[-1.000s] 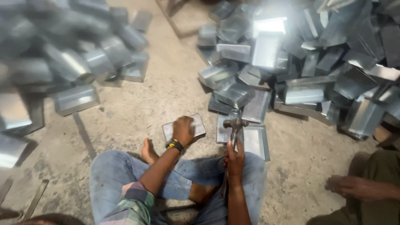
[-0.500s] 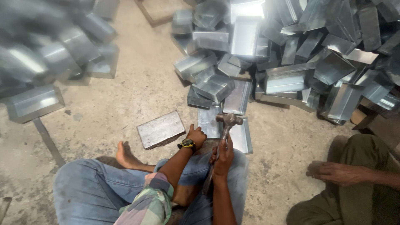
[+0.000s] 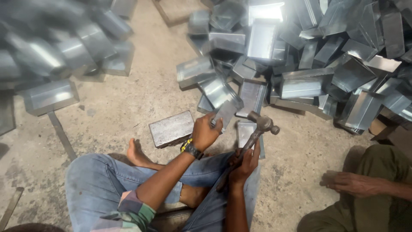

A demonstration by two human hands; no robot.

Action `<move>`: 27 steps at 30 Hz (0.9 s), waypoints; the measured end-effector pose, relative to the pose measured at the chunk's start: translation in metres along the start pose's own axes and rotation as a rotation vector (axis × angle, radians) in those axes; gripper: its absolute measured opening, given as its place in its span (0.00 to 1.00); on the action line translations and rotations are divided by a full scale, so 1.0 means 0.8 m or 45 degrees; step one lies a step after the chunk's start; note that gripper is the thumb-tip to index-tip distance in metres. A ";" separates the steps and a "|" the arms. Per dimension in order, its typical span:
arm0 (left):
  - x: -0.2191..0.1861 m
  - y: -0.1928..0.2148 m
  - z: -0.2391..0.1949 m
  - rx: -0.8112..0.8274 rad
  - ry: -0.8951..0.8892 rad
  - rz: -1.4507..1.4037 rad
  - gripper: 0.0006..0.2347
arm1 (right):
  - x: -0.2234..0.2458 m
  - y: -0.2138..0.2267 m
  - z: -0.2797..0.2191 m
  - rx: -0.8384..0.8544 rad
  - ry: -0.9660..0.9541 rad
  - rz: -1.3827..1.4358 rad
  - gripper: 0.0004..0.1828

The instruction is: The person sits on the floor and uses a hammer to fold and shape metal sheets into rectangular containers, striking the metal edges against a heavy metal block.

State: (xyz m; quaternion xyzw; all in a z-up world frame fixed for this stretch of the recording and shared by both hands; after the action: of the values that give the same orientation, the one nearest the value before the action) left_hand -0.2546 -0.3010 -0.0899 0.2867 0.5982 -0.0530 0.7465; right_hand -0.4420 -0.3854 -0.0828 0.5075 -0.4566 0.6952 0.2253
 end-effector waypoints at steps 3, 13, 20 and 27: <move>-0.014 0.012 -0.022 -0.246 -0.259 0.343 0.12 | -0.003 -0.011 -0.001 -0.002 -0.059 -0.020 0.35; 0.133 0.001 -0.024 0.120 -0.083 0.760 0.20 | -0.046 -0.021 -0.005 0.151 -0.259 -0.254 0.32; 0.141 0.097 0.019 0.009 -0.239 1.040 0.35 | -0.042 -0.058 -0.013 0.327 -0.259 -0.558 0.32; 0.172 0.102 0.056 -0.037 0.089 1.071 0.35 | 0.034 -0.108 -0.037 0.471 0.163 -0.451 0.32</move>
State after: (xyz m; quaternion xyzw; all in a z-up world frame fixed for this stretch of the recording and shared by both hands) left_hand -0.1431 -0.2188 -0.1822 0.4970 0.4547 0.2745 0.6862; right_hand -0.4000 -0.3219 -0.0252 0.5669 -0.2106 0.7473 0.2754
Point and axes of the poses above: each hand's wrist, its own z-axis towards the middle knuckle, its own y-axis out of the back of the hand, x = y × z, the point moved 8 cm from there along z, towards the middle knuckle, and after that the axes turned 2 degrees about x, right-handed, at the moved point
